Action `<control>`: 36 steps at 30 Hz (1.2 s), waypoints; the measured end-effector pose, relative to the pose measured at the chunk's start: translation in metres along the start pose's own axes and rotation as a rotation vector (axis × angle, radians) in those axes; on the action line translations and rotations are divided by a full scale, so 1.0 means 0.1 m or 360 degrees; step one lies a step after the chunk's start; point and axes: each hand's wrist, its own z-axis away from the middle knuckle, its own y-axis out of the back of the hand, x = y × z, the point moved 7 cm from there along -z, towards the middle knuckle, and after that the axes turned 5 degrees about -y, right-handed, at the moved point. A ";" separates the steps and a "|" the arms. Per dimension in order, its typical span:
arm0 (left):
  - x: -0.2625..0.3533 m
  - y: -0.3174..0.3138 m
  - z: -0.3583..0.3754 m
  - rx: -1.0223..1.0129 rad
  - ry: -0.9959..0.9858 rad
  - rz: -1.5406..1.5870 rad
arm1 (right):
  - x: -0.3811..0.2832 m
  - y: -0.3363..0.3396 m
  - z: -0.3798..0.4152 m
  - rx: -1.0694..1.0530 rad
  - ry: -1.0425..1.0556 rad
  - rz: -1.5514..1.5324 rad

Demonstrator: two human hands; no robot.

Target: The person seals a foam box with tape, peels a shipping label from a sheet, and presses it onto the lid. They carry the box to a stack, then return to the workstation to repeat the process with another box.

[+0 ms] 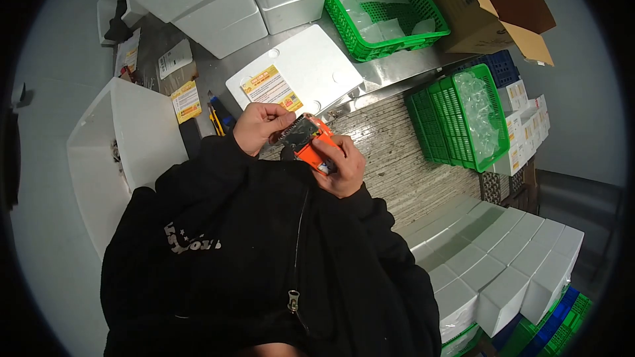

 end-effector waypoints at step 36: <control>-0.27 1.48 -1.66 0.0406 -0.0027 -0.2284 | 2.05 -1.03 1.52 -0.0270 -0.0383 0.0068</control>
